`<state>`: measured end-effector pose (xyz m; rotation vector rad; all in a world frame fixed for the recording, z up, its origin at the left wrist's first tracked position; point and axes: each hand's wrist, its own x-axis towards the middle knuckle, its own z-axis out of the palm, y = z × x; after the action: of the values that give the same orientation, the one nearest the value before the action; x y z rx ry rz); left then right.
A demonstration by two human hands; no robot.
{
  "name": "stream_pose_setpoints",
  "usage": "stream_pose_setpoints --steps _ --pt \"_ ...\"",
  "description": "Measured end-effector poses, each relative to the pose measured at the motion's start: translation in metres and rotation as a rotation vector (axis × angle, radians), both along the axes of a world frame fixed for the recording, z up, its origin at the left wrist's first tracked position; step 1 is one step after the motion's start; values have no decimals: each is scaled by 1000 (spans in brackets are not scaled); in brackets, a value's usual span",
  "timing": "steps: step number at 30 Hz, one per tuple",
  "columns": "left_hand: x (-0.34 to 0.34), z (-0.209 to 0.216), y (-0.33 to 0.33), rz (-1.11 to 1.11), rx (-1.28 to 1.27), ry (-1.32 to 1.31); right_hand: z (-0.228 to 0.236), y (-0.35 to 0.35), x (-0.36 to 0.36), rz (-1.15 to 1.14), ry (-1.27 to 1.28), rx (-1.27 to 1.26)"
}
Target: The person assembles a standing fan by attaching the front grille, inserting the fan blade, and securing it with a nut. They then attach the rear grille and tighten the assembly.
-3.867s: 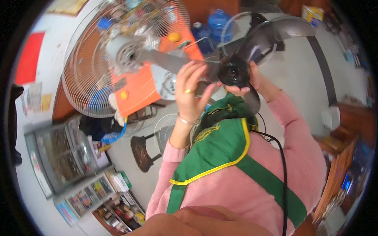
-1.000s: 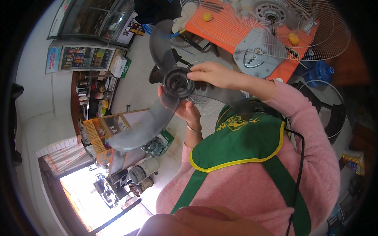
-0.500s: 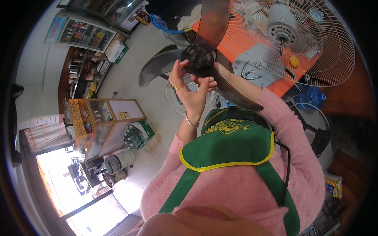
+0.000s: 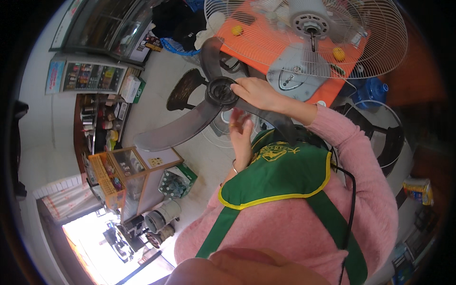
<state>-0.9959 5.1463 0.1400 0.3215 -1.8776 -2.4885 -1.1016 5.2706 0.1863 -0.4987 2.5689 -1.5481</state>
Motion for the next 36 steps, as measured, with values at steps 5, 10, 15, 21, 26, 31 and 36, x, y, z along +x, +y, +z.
stream_pose_setpoints --steps 5,10,15,21,26,31,36 --pt "17 17 -15 -460 -630 323 11 -7 9 43 72 178" --pt "16 37 -24 -631 -750 668 17 -39 13 145 255 253" --pt "15 38 -33 -34 -887 1116 10 -36 24 114 461 51" --pt "-31 55 -24 271 -1143 763 -12 44 59 -224 388 66" --pt "-90 63 27 -296 -1230 856 -29 100 67 -401 618 129" --pt "-119 50 74 -358 -1077 1072 -39 130 65 -570 789 111" --pt "-131 43 95 -424 -991 1103 -45 150 61 -645 840 147"
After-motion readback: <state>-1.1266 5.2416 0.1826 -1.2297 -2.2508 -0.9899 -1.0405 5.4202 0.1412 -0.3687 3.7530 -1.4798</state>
